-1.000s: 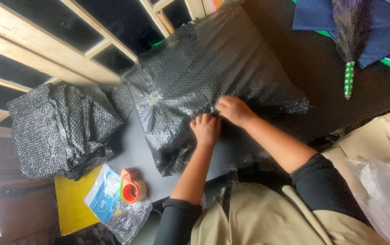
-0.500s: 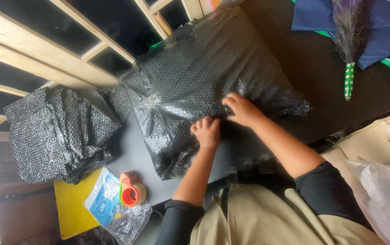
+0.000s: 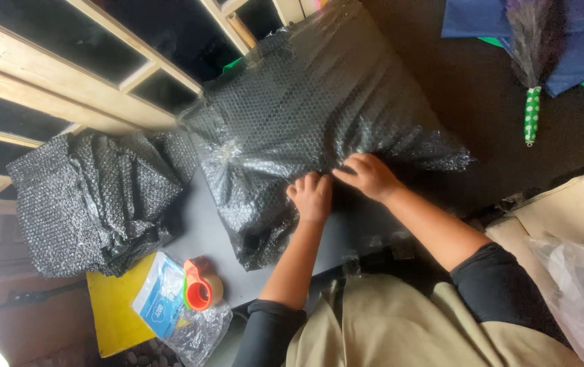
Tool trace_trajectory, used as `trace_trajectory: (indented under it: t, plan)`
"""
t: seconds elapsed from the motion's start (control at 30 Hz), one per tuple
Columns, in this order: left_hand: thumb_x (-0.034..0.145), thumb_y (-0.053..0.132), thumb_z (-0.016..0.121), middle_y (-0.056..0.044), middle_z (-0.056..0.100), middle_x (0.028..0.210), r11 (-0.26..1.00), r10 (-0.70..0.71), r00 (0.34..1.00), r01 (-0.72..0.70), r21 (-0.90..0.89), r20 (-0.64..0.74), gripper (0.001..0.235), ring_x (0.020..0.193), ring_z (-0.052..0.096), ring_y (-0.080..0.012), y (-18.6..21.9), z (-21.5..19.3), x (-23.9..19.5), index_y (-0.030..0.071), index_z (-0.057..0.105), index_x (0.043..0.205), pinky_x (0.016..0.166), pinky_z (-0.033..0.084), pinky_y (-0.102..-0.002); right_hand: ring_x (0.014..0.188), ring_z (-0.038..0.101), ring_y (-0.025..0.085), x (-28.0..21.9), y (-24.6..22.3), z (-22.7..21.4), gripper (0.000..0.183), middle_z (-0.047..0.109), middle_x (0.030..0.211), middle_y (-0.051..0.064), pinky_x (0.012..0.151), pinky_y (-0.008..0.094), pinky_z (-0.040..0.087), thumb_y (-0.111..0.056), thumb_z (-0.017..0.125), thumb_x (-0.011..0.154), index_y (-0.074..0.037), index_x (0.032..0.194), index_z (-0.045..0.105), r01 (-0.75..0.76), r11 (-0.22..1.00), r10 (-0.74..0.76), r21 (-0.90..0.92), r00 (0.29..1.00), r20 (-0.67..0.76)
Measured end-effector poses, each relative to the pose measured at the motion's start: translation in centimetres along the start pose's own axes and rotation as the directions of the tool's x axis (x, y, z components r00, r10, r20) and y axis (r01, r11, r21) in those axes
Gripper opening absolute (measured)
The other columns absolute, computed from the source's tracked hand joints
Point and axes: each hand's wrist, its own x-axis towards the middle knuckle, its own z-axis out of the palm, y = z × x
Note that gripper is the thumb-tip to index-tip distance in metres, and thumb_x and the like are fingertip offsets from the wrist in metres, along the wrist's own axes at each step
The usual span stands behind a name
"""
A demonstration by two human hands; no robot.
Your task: A person wraps a green tote bag in black bubble wrap, secures it with tape using a dispenser, and finishes by dusting the package.
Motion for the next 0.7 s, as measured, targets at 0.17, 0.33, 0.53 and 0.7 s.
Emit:
trace_trajectory:
  t: [0.17, 0.33, 0.53, 0.7]
  plan:
    - [0.089, 0.033, 0.070, 0.001, 0.054, 0.090, 1.000, -0.010, 0.995, 0.013, -0.020, 0.104, 0.007, 0.081, 0.055, -0.0237, 0.2, -0.6, 0.3, 0.031, 0.064, 0.085, 0.078, 0.038, -0.043, 0.092, 0.069, 0.020, 0.6, -1.1, 0.8, 0.035, 0.065, 0.094, 0.005, 0.084, 0.031, 0.058, -0.032, 0.089, 0.083, -0.009, 0.097, 0.067, 0.047, 0.954, -0.117, -0.295, 0.968, -0.223]
    - [0.075, 0.033, 0.083, 0.000, 0.061, 0.103, 0.972, -0.026, 0.967, 0.084, -0.221, 0.255, 0.022, 0.095, 0.060, -0.0242, -0.9, -5.1, 0.5, 0.026, 0.073, 0.094, 0.087, 0.044, -0.045, 0.106, 0.067, 0.026, -1.1, -2.5, -2.5, 0.039, 0.066, 0.104, 0.006, 0.094, 0.040, 0.055, -0.033, 0.090, 0.078, -0.018, 0.111, 0.075, -0.063, 0.956, -0.011, -0.285, 0.968, -0.250]
    - [0.078, 0.012, 0.083, -0.009, 0.066, 0.100, 0.914, -0.232, 0.958, 0.274, -0.299, 0.167, 0.023, 0.092, 0.065, -0.0314, -8.2, -13.7, -5.3, 0.016, 0.073, 0.099, 0.082, 0.050, -0.042, 0.105, 0.064, 0.026, -10.8, -7.5, -8.8, 0.028, 0.062, 0.102, 0.003, 0.093, 0.041, 0.051, -0.018, 0.079, 0.085, -0.022, 0.112, 0.079, -0.337, 0.925, 0.312, -0.175, 0.937, -0.156]
    - [0.081, 0.016, 0.083, -0.015, 0.065, 0.115, 0.812, -0.566, 0.812, 0.579, -0.074, 0.147, 0.047, 0.110, 0.062, -0.0359, -15.8, -15.8, -16.2, 0.006, 0.065, 0.123, 0.099, 0.048, -0.049, 0.091, 0.069, 0.021, -14.6, -12.3, -7.6, 0.016, 0.067, 0.087, -0.004, 0.084, 0.035, 0.053, -0.016, 0.078, 0.082, -0.027, 0.094, 0.079, -0.484, 0.869, 0.488, -0.098, 0.873, 0.013]
